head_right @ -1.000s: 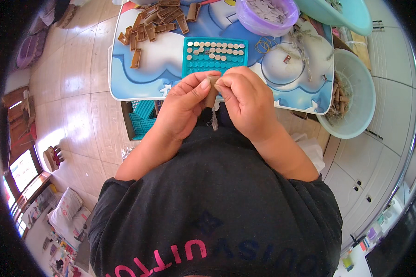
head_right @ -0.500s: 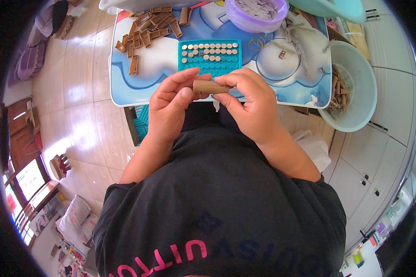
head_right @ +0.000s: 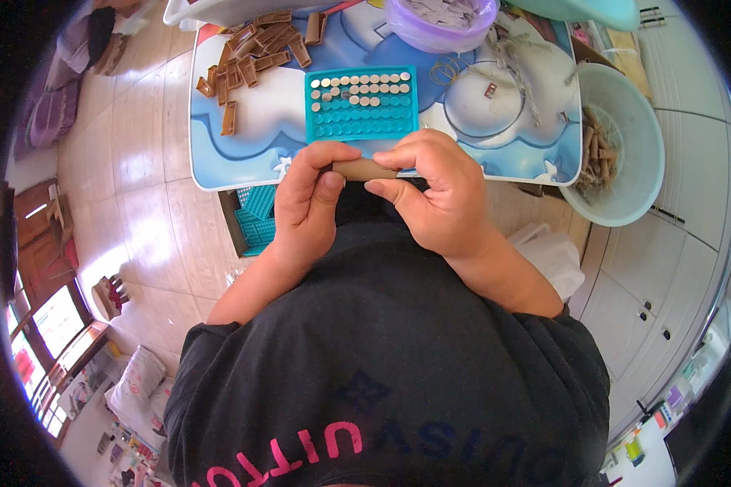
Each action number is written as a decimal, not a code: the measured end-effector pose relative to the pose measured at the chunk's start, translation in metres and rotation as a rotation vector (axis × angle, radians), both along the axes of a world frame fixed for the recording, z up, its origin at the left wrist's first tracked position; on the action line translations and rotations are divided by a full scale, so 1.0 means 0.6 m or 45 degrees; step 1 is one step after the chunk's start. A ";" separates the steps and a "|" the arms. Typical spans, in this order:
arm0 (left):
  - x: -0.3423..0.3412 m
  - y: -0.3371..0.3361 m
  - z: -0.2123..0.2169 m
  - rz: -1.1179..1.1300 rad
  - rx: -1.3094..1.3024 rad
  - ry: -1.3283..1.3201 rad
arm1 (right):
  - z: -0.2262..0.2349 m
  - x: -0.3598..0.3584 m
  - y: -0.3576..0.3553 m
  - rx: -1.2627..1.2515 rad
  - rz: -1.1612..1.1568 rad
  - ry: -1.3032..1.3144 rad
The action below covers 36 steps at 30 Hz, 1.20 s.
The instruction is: The person assembles small brown and white plastic components by hand at a table.
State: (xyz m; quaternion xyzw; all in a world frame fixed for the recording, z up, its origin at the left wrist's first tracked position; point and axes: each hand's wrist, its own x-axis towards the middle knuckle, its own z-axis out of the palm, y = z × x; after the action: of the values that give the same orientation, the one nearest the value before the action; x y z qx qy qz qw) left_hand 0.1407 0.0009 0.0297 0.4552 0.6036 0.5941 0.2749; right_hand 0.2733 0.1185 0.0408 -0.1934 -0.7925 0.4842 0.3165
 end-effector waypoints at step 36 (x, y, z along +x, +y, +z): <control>0.020 0.043 -0.009 -0.066 -0.181 -0.634 | -0.081 0.301 0.284 0.332 -1.094 -0.613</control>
State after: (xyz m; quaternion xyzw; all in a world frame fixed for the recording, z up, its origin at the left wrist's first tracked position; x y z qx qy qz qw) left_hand 0.1528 0.0267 0.0242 0.2899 0.5457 0.6367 0.4613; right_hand 0.4539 0.2891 -0.0076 -0.5669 -0.7456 0.1490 0.3169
